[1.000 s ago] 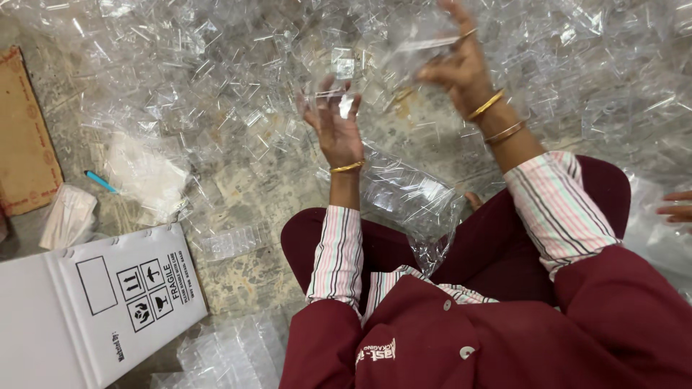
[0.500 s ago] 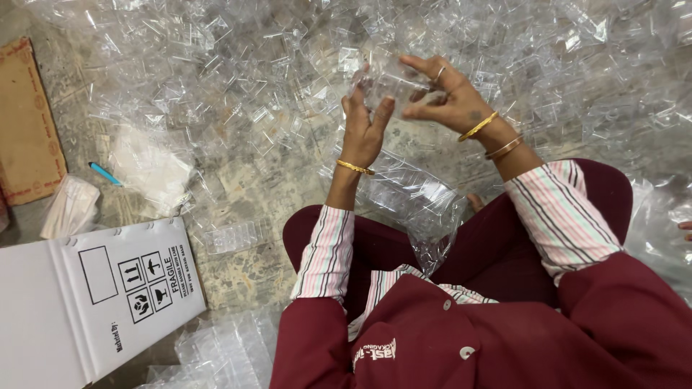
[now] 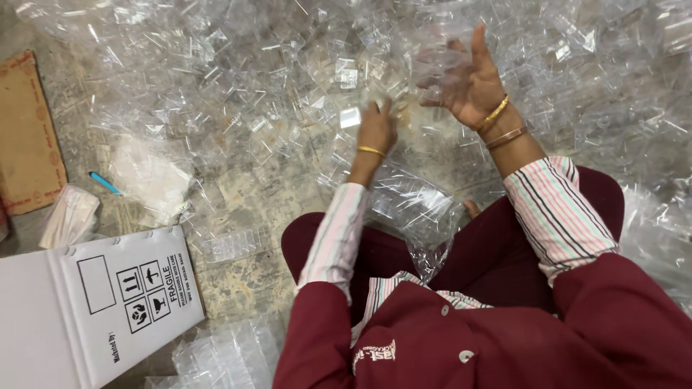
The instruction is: The person sits on the floor of a packaging facility and handles clear plastic boxes, opening and nesting them one by one and stacking the assembled boxes beside them, occasionally placing stacked boxes into a cardboard carton.
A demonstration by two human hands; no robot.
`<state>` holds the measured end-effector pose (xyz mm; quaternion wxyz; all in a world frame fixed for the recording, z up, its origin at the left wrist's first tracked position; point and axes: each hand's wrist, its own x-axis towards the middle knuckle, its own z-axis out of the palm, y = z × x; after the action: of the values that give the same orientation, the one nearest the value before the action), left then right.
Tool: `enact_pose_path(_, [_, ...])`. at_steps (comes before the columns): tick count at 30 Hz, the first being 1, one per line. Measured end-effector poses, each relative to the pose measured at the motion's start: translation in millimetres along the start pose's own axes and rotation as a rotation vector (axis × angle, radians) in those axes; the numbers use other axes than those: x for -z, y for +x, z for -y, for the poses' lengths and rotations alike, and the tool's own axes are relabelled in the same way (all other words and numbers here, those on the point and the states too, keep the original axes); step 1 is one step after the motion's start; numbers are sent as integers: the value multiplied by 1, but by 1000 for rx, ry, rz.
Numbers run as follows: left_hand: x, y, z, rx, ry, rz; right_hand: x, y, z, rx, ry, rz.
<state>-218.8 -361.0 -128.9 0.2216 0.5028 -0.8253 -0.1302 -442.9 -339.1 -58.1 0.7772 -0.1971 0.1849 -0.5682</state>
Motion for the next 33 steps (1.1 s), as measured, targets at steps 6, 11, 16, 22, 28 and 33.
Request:
enact_pose_path(6, [-17,-12,0,69,13,-38,1,5,-6,-38,-226,-34])
enact_pose_path(11, [48,20,36,560,-1486,-464,-11,9,-1,67,-912,-57])
enact_pose_path(16, [108,14,40,411,-1709,32,-34,6,-12,-62,-1470,144])
enact_pose_path(22, [79,11,19,509,-1396,-1,-34,5,-33,-21,-1330,139])
enact_pose_path(28, [43,18,36,358,-242,-251,-14,11,-30,-21,-1048,-85])
enact_pose_path(33, [17,-4,30,495,164,114,0,19,-34,58,-974,-119])
